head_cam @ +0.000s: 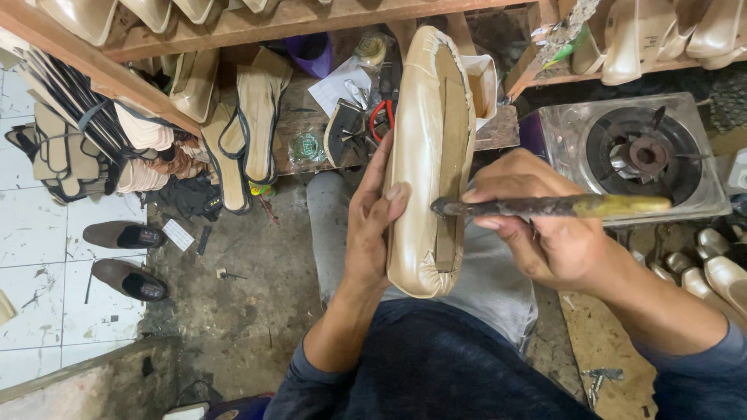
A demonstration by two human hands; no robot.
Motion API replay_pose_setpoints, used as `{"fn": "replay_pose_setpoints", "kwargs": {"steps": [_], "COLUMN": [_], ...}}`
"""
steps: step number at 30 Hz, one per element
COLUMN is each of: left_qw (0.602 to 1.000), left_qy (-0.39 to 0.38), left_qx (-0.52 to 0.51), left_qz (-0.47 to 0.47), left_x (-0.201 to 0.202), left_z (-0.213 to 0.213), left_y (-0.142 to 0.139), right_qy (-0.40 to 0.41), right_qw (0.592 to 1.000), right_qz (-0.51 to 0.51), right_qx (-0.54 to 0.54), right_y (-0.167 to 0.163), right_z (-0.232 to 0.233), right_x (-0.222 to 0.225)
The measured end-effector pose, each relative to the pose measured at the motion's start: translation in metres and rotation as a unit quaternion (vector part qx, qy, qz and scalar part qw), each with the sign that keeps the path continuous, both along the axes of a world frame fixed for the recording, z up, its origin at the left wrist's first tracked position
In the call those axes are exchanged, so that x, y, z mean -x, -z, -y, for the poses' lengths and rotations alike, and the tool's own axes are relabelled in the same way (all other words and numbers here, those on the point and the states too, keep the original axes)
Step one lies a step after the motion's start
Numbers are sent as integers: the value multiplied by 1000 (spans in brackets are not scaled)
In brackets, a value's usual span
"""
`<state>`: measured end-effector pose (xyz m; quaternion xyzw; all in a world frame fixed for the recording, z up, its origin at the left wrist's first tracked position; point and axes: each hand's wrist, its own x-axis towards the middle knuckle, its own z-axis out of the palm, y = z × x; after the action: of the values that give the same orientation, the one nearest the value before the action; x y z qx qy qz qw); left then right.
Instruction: The person applies glue to the inside of a beige shoe using a brush, then cuts a strip of material with scissors. The person holds the shoe in one hand and uses the other to apply glue and cut the material.
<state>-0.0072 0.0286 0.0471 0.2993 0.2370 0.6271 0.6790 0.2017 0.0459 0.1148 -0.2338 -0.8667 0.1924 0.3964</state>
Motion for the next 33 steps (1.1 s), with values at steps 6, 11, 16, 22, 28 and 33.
{"fn": "replay_pose_setpoints", "kwargs": {"steps": [6, 11, 16, 22, 28, 33], "left_qw": [1000, 1000, 1000, 1000, 1000, 999], "left_qy": [1, -9, -11, -9, 1, 16], "left_qx": [-14, -13, -10, -10, -6, -11], "left_qz": [12, 9, 6, 18, 29, 41], "left_x": [-2, -3, -4, -7, -7, -9], "left_z": [0, 0, 0, 1, 2, 3], "left_y": [1, 4, 5, 2, 4, 9], "right_qy": [17, -12, -36, -51, -71, -85], "right_qw": [999, 1000, 999, 998, 997, 995], "right_qz": [-13, -6, -16, -47, -33, -45], "right_qx": [-47, -4, 14, 13, -18, -24], "right_y": [2, 1, 0, -2, 4, 17], "right_z": [-8, 4, 20, 25, 21, 27], "right_x": [3, 3, 4, 5, -4, -4]}}
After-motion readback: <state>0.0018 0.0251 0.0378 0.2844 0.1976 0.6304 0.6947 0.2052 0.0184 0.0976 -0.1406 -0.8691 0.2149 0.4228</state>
